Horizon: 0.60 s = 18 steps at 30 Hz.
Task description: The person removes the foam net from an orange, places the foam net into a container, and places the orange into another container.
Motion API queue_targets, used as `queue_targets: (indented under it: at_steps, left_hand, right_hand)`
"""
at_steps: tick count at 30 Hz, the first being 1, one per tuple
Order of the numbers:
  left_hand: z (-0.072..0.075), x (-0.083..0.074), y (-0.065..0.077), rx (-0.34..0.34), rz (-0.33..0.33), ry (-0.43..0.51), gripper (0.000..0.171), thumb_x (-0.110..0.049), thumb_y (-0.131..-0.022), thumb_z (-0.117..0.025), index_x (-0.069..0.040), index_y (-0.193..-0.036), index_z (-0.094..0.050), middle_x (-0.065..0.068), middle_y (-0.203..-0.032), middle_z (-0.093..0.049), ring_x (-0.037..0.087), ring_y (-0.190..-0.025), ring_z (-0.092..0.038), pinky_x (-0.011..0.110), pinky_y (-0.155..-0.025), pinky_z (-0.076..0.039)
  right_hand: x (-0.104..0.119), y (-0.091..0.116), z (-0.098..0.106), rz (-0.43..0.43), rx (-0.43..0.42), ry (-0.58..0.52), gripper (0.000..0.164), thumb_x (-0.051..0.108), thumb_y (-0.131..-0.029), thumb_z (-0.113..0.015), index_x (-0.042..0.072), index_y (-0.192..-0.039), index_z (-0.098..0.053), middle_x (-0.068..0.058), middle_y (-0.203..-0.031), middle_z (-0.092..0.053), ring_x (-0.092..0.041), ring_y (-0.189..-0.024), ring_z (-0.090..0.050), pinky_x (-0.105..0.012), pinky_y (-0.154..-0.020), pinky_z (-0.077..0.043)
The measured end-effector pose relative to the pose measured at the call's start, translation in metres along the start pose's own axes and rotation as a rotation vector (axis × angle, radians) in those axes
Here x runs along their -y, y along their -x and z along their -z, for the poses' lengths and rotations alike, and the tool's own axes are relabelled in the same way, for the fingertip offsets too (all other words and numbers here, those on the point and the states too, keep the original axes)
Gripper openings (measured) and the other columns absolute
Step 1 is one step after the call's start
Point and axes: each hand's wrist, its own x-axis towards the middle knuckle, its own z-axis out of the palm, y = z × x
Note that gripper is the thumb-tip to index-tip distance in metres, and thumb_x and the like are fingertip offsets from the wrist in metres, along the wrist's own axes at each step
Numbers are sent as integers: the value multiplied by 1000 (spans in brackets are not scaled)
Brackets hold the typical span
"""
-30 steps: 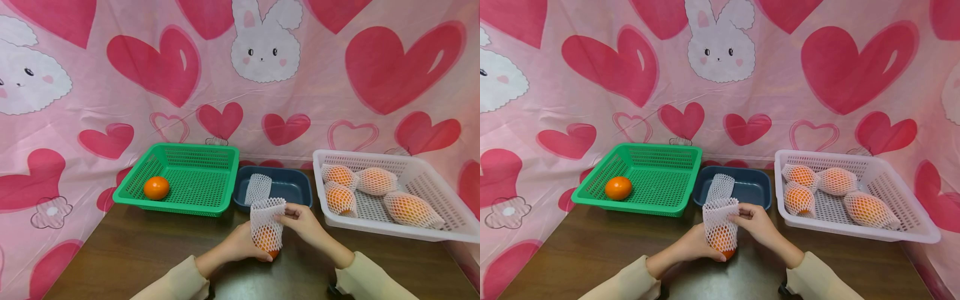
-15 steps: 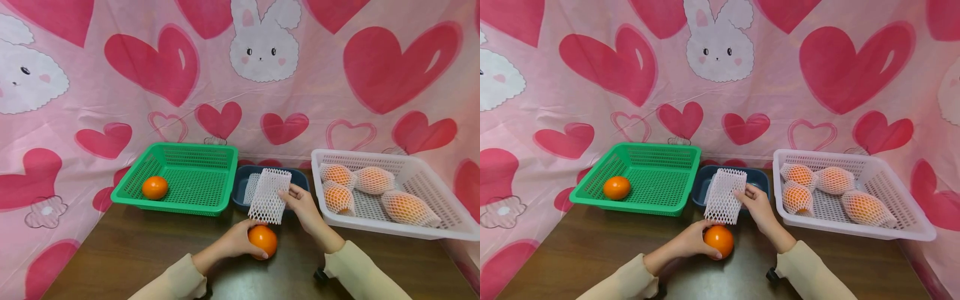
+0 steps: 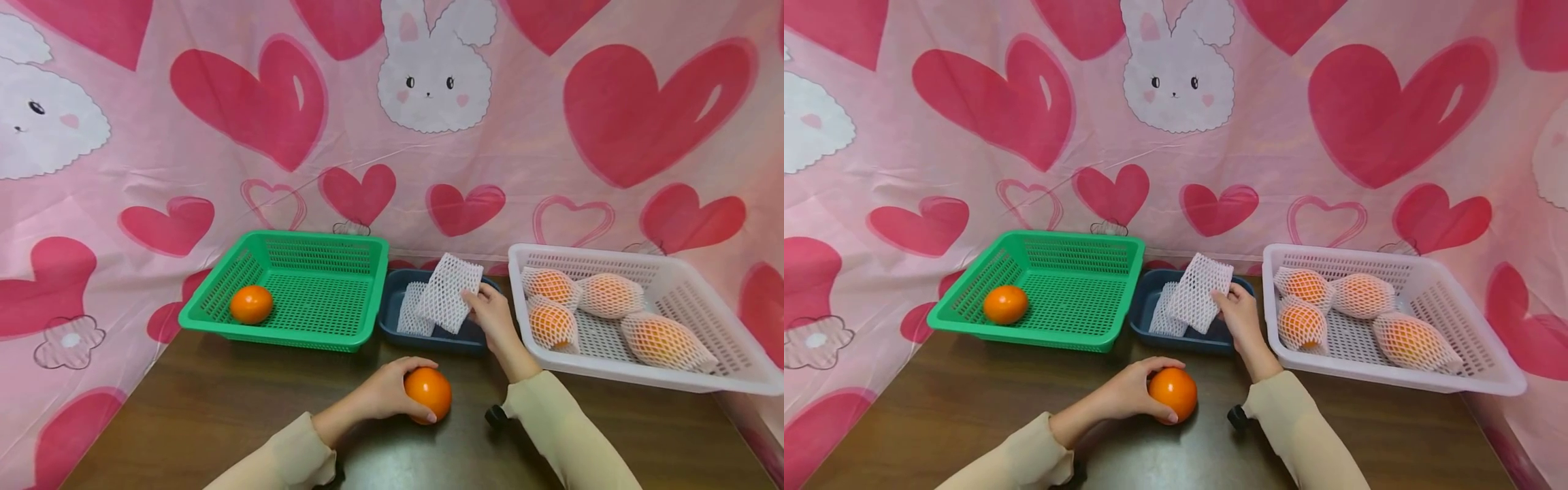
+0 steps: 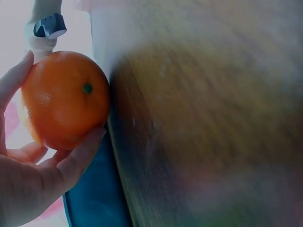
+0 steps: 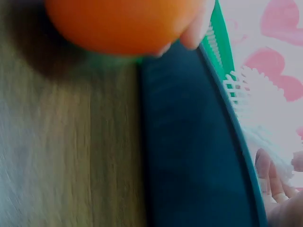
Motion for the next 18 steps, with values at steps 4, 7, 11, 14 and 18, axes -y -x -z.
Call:
queue_targets:
  at_steps: [4, 7, 11, 14, 18]
  left_hand:
    - [0, -1, 0, 3, 8, 4, 70, -25, -73, -93, -13, -135, -65, 3, -131, -60, 19, -106, -57, 38, -87, -51]
    - [0, -1, 1, 2, 7, 3, 70, -25, -73, -94, -13, -135, -64, 4, -131, -60, 20, -106, -57, 38, -88, -51]
    - [0, -2, 1, 2, 3, -1, 71, -25, -73, -94, -12, -136, -64, 5, -132, -60, 20, -106, -57, 38, -88, -51]
    - [0, -1, 1, 1, 2, -4, 70, -25, -73, -94, -12, -136, -64, 4, -132, -60, 20, -107, -57, 38, -88, -52]
    - [0, -1, 0, 6, 5, 0, 70, -25, -74, -93, -13, -136, -64, 4, -131, -61, 19, -106, -57, 38, -88, -52]
  right_hand:
    - [-1, -5, 4, 4, -7, 130, 50, 13, -106, -53, -8, -150, -42, -27, -136, -59, -17, -101, -65, -30, -88, -55]
    - [-2, -8, 7, 16, 6, 260, 57, 12, -107, -49, -4, -158, -29, -29, -150, -46, -31, -126, -54, -44, -106, -45]
    - [-3, -13, 11, 20, 58, 426, 65, 11, -108, -43, -3, -161, -10, -29, -163, -22, -41, -148, -26, -53, -120, -21]
    - [-3, -16, 11, 8, 114, 526, 69, 10, -108, -40, -6, -160, 1, -29, -166, -7, -44, -152, -10, -56, -122, -10]
    - [-5, -22, 11, -18, 146, 632, 72, 11, -107, -42, -7, -159, 4, -32, -165, -5, -49, -150, -14, -59, -120, -14]
